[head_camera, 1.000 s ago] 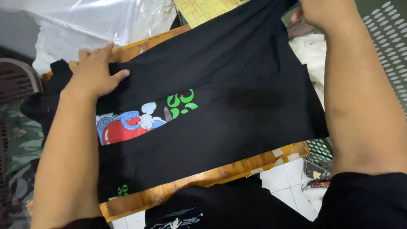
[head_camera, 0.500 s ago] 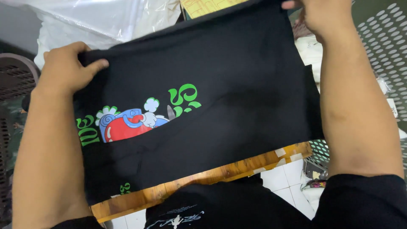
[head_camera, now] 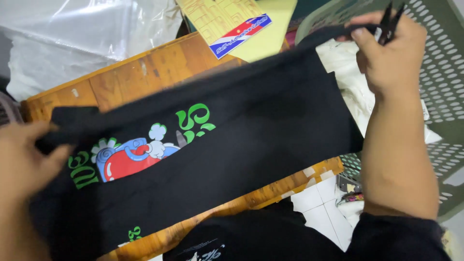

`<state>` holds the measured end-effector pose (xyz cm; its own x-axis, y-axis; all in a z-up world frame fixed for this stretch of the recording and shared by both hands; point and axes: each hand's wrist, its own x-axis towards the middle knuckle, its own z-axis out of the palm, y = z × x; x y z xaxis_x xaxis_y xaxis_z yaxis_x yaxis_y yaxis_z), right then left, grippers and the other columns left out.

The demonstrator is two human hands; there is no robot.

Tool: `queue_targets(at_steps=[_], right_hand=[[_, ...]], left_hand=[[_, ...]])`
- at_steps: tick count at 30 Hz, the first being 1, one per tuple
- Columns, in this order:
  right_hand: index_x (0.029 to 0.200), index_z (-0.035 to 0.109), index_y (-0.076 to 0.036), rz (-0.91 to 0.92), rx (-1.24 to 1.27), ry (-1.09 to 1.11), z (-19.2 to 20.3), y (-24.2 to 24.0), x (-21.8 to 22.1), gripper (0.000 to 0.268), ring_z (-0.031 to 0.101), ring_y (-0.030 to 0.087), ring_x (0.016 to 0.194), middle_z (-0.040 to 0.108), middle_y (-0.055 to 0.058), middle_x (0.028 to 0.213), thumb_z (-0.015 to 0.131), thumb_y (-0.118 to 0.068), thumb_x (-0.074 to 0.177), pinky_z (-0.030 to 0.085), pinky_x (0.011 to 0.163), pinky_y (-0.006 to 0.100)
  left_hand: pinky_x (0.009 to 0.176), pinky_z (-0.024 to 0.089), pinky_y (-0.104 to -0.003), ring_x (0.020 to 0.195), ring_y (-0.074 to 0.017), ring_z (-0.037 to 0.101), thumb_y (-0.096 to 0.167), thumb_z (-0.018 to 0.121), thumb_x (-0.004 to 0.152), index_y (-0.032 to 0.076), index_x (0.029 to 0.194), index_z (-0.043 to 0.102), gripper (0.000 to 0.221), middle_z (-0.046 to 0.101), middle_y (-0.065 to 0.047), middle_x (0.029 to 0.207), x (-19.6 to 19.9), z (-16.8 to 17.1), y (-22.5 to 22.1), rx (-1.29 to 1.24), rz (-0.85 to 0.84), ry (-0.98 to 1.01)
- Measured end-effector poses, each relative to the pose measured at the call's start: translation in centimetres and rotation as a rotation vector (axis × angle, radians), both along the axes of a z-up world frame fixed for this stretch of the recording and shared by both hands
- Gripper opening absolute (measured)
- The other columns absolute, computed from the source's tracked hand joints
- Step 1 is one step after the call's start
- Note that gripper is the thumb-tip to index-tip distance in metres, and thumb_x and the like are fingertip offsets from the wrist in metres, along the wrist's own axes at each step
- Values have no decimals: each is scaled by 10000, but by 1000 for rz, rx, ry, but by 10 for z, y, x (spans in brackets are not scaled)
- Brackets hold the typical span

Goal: Trimming loose threads from a black t-shirt using a thread nipper and then folding the shirt on a wooden table.

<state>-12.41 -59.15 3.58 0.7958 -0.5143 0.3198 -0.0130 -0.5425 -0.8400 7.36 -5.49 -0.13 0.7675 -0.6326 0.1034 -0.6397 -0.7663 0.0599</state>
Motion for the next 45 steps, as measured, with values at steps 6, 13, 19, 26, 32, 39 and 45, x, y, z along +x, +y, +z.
queue_targets(at_steps=[6, 13, 19, 26, 32, 39, 45], right_hand=[[982, 566, 57, 26, 9, -65, -1, 21, -40, 105, 402, 124, 458, 521, 127, 827, 564, -35, 931, 265, 407, 210], [835, 558, 43, 83, 87, 161, -17, 21, -86, 80, 587, 215, 837, 563, 171, 1035, 593, 2, 776, 473, 746, 272], [830, 572, -150, -333, 5, 645, -3, 28, -50, 153, 571, 109, 573, 589, 31, 646, 610, -297, 807, 397, 630, 250], [873, 632, -80, -202, -252, 582, -35, -21, 3, 268, 573, 221, 755, 625, 53, 840, 591, -339, 815, 395, 672, 345], [890, 634, -167, -232, 160, 745, 1, 6, 25, 177, 545, 160, 883, 599, 2, 939, 619, -278, 752, 375, 748, 288], [1013, 596, -181, -171, 327, 603, -5, 1, 27, 253, 513, 78, 602, 544, -54, 652, 594, -151, 762, 352, 503, 239], [1017, 608, -158, -197, 346, 466, -13, -5, 17, 270, 343, 23, 515, 455, -107, 605, 585, -90, 758, 310, 557, 181]], left_hand=[[779, 438, -334, 794, -177, 638, 387, 635, 630, 251, 891, 623, 294, 650, 31, 749, -59, 13, -7, 221, 78, -4], [914, 396, -240, 1028, -2, 603, 761, 379, 632, 539, 1072, 444, 498, 606, 232, 1054, -96, 59, -79, 1065, 439, 425], [866, 394, -454, 1145, -217, 476, 736, 464, 553, 406, 1180, 441, 709, 479, 90, 1208, -95, 55, -104, 588, 224, 336], [794, 401, -451, 1031, -251, 520, 329, 543, 786, 116, 1010, 616, 318, 598, -50, 1068, -76, 7, -227, -118, -263, 289], [733, 352, -475, 983, -310, 461, 294, 516, 818, 98, 1057, 580, 316, 547, -93, 1042, -77, -18, -332, -201, -216, 330], [747, 327, -444, 979, -252, 437, 240, 504, 841, 157, 882, 596, 131, 560, -69, 1020, -83, -7, -366, -208, -68, 650], [714, 310, -430, 887, -230, 505, 241, 459, 864, 149, 893, 507, 108, 601, -58, 965, -85, -6, -360, -292, -40, 661]])
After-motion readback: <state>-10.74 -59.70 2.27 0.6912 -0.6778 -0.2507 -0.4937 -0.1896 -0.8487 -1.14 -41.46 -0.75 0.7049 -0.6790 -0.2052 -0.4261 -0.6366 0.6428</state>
